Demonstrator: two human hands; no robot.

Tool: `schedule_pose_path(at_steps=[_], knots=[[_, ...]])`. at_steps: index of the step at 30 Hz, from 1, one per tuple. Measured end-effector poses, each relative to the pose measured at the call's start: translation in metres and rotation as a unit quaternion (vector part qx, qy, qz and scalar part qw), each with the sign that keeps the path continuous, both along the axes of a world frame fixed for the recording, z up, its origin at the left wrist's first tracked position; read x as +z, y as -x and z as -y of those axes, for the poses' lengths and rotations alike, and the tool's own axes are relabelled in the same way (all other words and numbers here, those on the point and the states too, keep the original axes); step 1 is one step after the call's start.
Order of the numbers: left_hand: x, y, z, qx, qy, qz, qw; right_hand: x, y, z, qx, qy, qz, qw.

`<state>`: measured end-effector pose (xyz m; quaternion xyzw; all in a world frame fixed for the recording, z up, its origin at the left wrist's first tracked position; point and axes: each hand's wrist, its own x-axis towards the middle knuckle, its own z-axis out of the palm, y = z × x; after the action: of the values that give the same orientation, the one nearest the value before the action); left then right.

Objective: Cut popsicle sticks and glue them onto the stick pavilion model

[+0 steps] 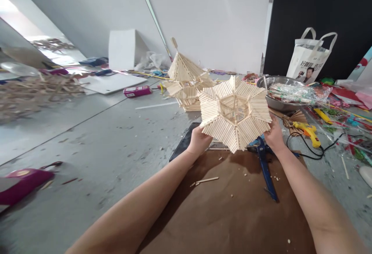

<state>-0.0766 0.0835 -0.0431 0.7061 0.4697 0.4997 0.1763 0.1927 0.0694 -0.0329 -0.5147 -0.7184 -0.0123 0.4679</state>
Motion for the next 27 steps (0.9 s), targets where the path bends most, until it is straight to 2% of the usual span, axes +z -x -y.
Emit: schedule_pose_path(at_steps=[5,10,15,22,27], knots=[[0.001,0.002,0.0,0.035,-0.045,-0.029,0.998,-0.005,-0.001,0.0,0.011,-0.026,-0.002,1.0],[0.001,0.001,-0.001,0.001,-0.073,-0.036,0.997,-0.008,-0.003,-0.001,0.021,-0.047,-0.004,0.999],[0.001,0.002,-0.002,0.003,-0.059,-0.032,0.998,-0.005,-0.002,0.0,0.022,-0.057,0.008,0.998],[0.009,0.001,0.003,0.038,-0.018,-0.046,0.998,0.006,0.003,0.0,0.005,0.028,0.006,1.0],[0.02,-0.003,0.004,0.108,0.07,-0.036,0.991,0.009,0.009,-0.029,0.016,0.097,-0.007,0.995]])
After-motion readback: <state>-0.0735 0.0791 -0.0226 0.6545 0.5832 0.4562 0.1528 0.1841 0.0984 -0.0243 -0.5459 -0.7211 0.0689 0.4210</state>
